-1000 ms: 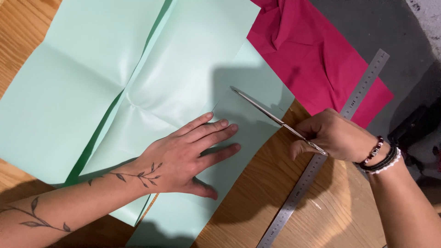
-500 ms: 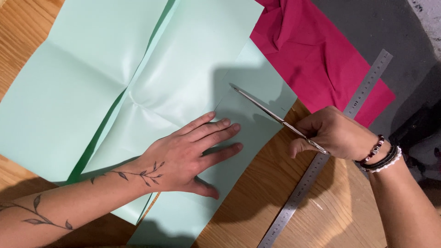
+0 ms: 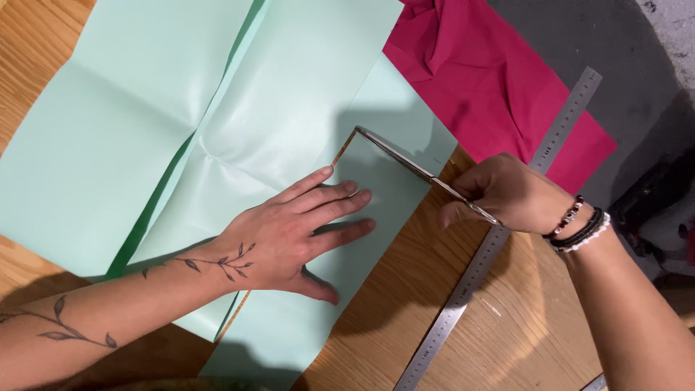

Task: Measuring, marking, and cutting long strips of light green fabric using a ruler, pencil, and scissors on a wooden workbench.

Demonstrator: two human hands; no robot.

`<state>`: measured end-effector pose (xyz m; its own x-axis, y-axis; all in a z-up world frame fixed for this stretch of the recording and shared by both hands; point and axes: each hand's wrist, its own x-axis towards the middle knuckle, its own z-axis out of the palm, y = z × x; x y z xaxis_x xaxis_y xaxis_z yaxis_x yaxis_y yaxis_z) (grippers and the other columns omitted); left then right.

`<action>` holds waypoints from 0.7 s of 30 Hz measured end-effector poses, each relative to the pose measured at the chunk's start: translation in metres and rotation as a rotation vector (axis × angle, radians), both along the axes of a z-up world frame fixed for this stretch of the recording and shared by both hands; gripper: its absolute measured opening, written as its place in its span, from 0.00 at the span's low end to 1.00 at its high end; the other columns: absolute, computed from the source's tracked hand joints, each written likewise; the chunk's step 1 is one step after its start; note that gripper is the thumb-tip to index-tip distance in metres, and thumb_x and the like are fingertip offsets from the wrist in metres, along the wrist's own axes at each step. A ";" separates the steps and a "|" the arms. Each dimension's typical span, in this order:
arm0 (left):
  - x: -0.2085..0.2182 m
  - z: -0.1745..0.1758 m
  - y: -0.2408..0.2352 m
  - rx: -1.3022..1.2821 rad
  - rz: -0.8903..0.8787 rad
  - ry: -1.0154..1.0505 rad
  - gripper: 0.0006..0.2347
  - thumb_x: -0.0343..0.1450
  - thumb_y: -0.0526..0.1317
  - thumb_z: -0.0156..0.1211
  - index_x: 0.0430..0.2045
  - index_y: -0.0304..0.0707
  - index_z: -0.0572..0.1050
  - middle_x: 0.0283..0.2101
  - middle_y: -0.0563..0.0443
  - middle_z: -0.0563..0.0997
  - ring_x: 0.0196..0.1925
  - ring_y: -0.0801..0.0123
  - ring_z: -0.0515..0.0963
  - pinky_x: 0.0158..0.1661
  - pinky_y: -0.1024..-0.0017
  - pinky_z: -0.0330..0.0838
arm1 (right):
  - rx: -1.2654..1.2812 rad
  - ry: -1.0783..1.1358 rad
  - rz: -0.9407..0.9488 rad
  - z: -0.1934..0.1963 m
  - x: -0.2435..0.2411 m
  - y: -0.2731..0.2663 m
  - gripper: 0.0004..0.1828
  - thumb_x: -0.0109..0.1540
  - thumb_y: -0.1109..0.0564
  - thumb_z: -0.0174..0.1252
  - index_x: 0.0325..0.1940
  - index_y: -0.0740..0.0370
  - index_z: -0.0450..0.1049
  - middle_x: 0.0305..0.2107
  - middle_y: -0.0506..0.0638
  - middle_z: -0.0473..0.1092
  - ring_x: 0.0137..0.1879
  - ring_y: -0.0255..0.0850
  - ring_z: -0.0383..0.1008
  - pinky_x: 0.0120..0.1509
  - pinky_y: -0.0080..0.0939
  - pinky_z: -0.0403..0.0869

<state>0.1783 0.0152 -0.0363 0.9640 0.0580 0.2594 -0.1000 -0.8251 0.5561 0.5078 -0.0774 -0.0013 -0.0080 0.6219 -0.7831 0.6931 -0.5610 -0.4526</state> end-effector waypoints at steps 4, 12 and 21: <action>-0.001 0.006 0.002 -0.039 -0.027 -0.023 0.42 0.59 0.72 0.68 0.59 0.38 0.73 0.65 0.40 0.71 0.69 0.48 0.69 0.73 0.45 0.48 | -0.181 -0.109 0.044 0.019 0.009 -0.015 0.16 0.50 0.46 0.81 0.20 0.60 0.87 0.10 0.45 0.66 0.19 0.34 0.56 0.25 0.37 0.52; -0.005 0.002 -0.004 -0.168 0.114 -0.083 0.37 0.56 0.64 0.75 0.57 0.45 0.73 0.59 0.49 0.71 0.66 0.53 0.69 0.71 0.49 0.60 | 0.481 -0.213 -0.743 -0.003 -0.088 -0.121 0.18 0.54 0.44 0.78 0.26 0.55 0.78 0.17 0.46 0.73 0.29 0.35 0.71 0.36 0.35 0.68; -0.002 0.011 -0.006 -0.064 0.046 -0.016 0.30 0.63 0.57 0.70 0.56 0.40 0.73 0.59 0.40 0.71 0.68 0.46 0.68 0.71 0.44 0.56 | 0.013 -0.589 -1.287 0.008 -0.241 -0.180 0.15 0.50 0.43 0.70 0.40 0.42 0.85 0.26 0.37 0.81 0.35 0.35 0.81 0.41 0.35 0.77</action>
<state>0.1768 0.0091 -0.0258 0.9556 0.1193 0.2694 -0.0722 -0.7915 0.6068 0.2673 -0.2570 0.0063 0.8830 -0.0488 -0.4669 -0.2055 -0.9344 -0.2909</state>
